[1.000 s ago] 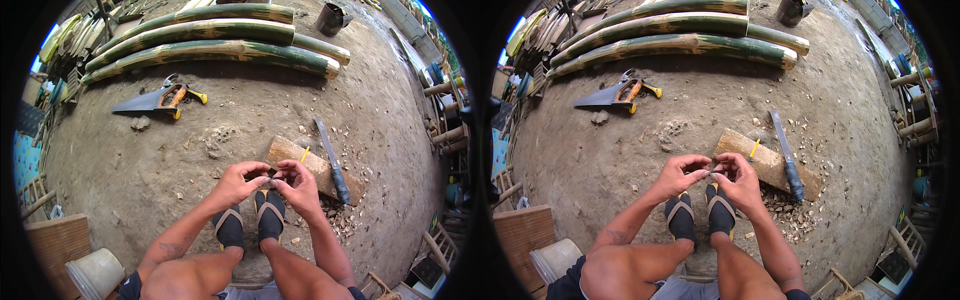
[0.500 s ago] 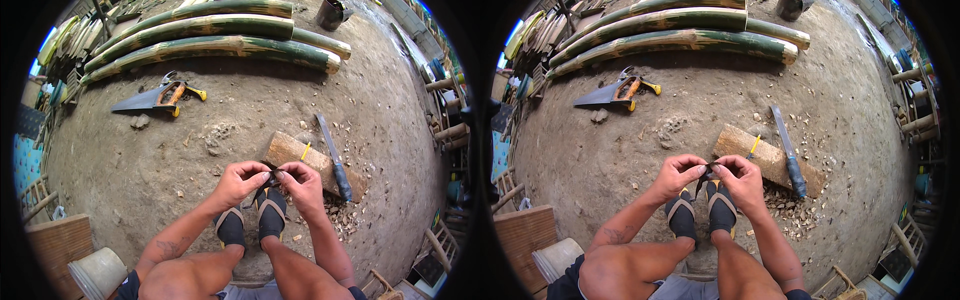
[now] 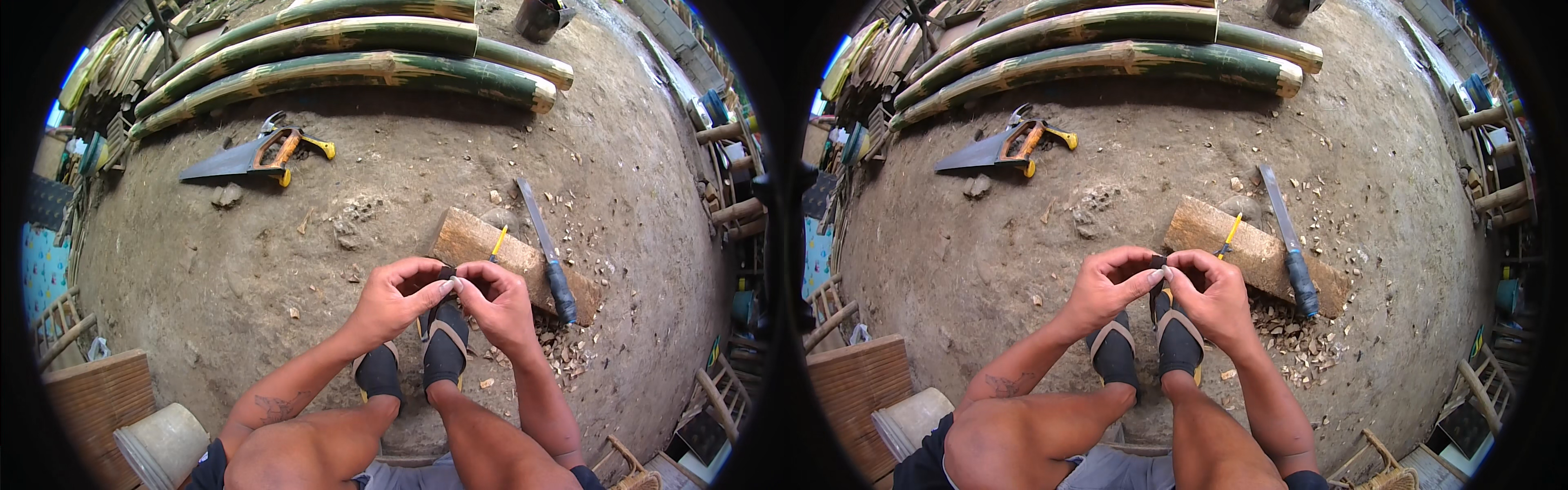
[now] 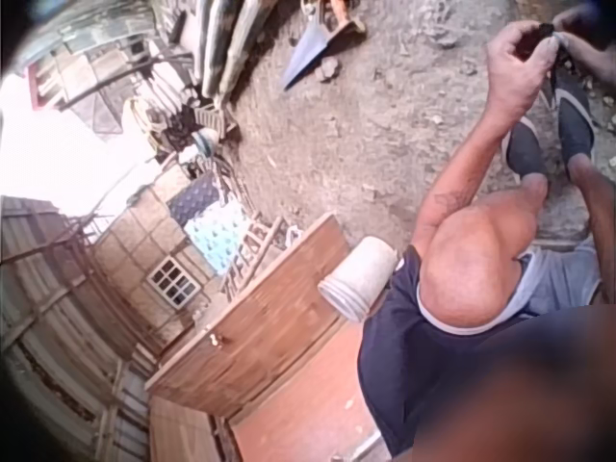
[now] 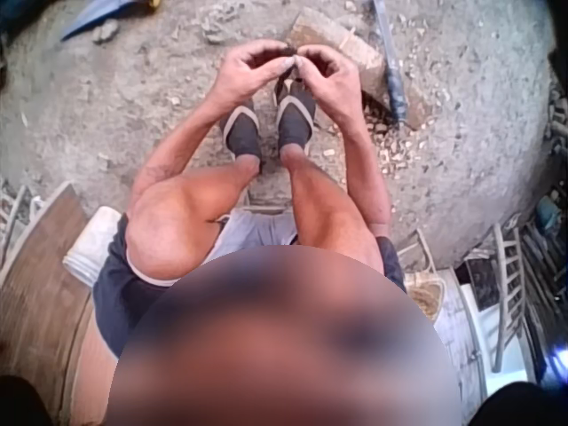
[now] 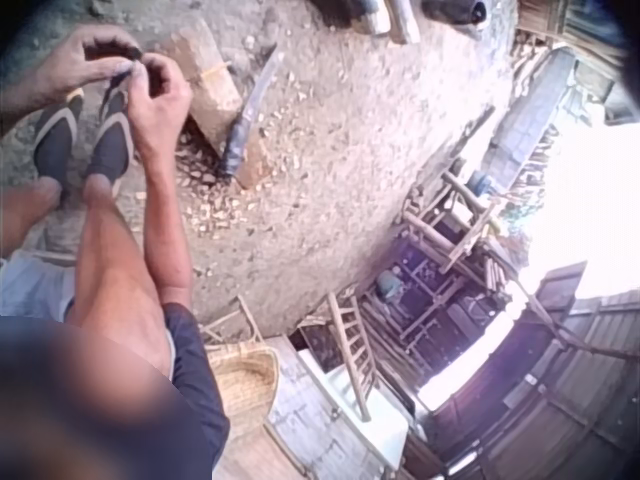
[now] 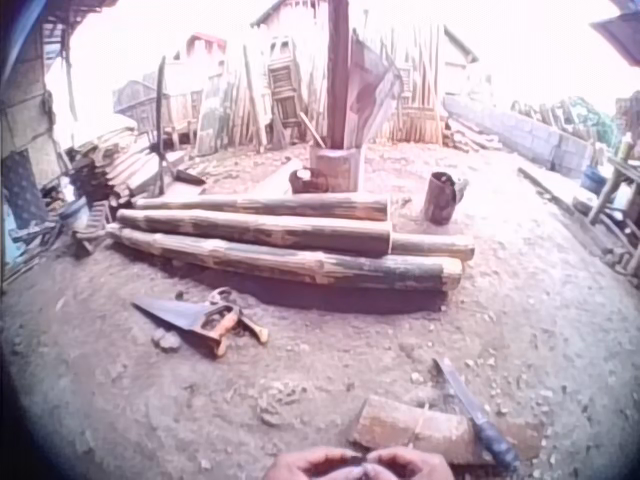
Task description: The person sits on the ground and wraps a thin black strip around a yellow pencil, securing it with their fingers. They then stand, pick up a hand saw and a bucket, walk to a bamboo structure, and lift a bamboo pole into place.
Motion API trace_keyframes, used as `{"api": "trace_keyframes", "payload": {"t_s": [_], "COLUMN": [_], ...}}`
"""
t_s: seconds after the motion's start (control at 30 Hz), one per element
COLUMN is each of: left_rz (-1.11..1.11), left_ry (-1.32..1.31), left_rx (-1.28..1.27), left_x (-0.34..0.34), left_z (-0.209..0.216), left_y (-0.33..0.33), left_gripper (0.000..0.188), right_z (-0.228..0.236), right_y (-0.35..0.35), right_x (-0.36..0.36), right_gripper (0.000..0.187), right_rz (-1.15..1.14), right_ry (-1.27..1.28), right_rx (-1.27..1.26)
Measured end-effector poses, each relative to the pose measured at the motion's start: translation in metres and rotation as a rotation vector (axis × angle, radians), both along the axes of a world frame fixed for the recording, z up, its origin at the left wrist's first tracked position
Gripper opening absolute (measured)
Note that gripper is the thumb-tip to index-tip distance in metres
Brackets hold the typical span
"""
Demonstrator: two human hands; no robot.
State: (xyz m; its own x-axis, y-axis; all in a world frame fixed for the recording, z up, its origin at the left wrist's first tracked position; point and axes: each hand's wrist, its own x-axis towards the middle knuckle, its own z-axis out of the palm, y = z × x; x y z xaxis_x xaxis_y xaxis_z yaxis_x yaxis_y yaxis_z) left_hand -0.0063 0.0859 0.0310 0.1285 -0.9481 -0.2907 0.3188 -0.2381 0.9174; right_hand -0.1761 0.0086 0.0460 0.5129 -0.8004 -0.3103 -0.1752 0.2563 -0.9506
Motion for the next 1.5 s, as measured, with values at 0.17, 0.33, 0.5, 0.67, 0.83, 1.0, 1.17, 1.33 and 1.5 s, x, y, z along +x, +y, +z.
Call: {"api": "trace_keyframes", "payload": {"t_s": [0.17,0.33,0.5,0.67,0.83,1.0,1.17,1.33,1.5], "left_rz": [0.045,0.093,0.196,0.518,0.770,1.033,0.875,0.600,0.249], "left_ry": [-0.197,-0.434,-0.394,0.238,0.232,-0.052,-0.080,-0.929,-0.820], "left_rx": [0.006,-0.079,-0.186,0.121,0.396,0.441,0.482,0.190,-0.116], "left_x": [-0.002,-0.008,-0.016,0.019,0.072,0.136,0.149,0.099,0.053], "left_z": [0.000,0.002,0.006,-0.041,-0.136,-0.194,-0.194,-0.154,-0.086], "left_y": [0.002,0.006,0.009,-0.008,0.001,0.026,0.026,-0.002,-0.014], "left_gripper": [0.020,0.017,0.014,0.015,0.013,0.013,0.023,0.039,0.031], "right_z": [0.005,0.005,-0.016,-0.031,-0.052,-0.068,-0.084,-0.116,-0.114], "right_y": [0.001,0.008,0.003,-0.006,-0.020,-0.048,-0.061,-0.023,-0.005], "right_x": [0.000,0.003,0.012,-0.001,-0.019,-0.064,-0.084,-0.058,-0.039], "right_gripper": [0.013,0.010,0.008,0.006,0.008,0.007,0.012,0.031,0.024], "right_rz": [0.046,0.014,-0.203,-0.434,-0.625,-0.658,-0.745,-0.188,-0.194], "right_ry": [0.100,0.121,0.039,-0.341,-0.654,-0.593,-0.230,0.720,0.577], "right_rx": [-0.111,-0.159,0.082,0.539,0.741,0.464,0.242,-0.304,-0.229]}}
